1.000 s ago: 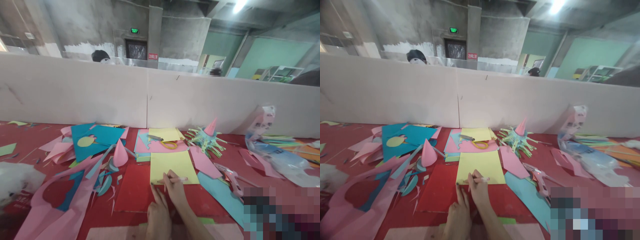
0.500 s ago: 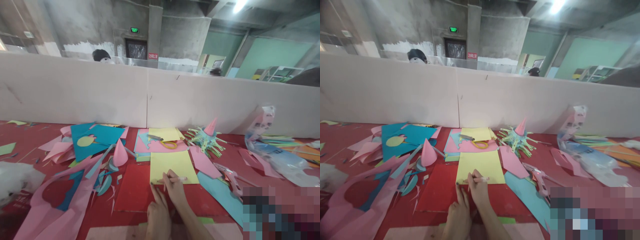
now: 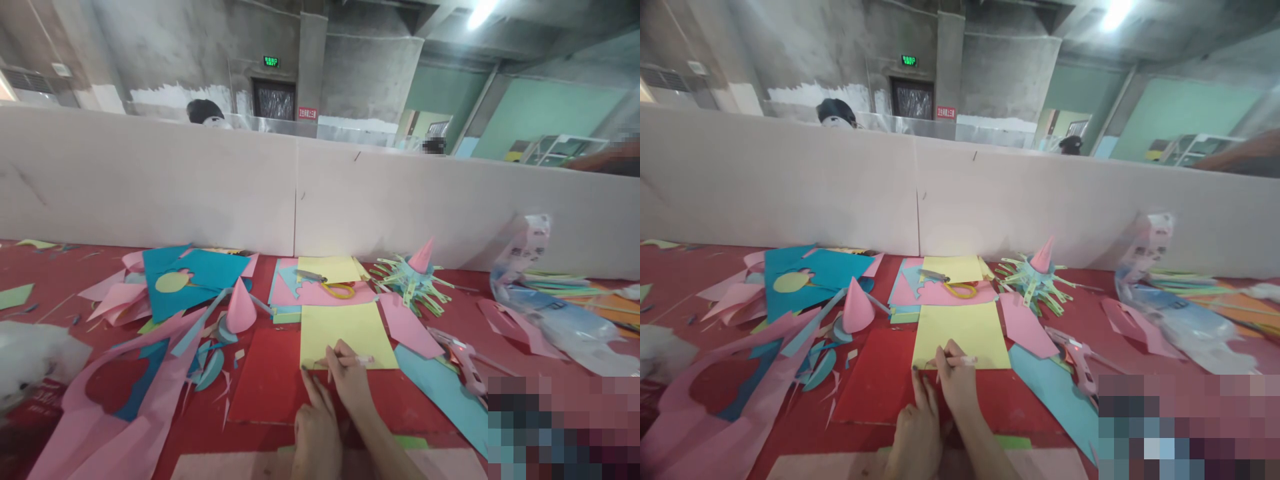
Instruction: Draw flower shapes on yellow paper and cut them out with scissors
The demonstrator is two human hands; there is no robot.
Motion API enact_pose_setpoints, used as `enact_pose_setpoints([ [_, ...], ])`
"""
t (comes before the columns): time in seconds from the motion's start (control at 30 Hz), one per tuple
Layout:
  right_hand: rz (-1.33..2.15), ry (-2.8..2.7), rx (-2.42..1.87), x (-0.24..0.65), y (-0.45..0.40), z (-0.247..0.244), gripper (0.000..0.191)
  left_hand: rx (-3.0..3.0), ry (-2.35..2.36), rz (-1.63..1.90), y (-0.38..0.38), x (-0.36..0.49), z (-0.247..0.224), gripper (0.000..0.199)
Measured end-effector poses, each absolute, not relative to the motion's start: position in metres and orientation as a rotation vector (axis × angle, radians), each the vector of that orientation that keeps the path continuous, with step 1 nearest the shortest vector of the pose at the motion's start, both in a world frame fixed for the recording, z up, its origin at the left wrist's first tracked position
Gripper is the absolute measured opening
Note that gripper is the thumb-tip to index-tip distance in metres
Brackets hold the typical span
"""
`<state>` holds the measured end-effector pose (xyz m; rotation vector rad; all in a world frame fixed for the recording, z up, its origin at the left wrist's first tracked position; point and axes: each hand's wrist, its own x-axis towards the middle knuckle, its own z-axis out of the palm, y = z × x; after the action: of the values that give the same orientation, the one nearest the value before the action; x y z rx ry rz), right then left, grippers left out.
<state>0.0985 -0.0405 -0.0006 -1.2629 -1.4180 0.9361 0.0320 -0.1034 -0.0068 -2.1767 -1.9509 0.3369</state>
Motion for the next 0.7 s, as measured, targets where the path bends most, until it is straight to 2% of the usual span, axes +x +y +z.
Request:
enact_pose_setpoints([
  [0.7, 0.944, -1.409, -1.31, 0.0984, -0.0431, 0.0066, 0.033, -2.231, -1.943, 0.299, -0.104, 0.0315, -0.0022, 0.045],
])
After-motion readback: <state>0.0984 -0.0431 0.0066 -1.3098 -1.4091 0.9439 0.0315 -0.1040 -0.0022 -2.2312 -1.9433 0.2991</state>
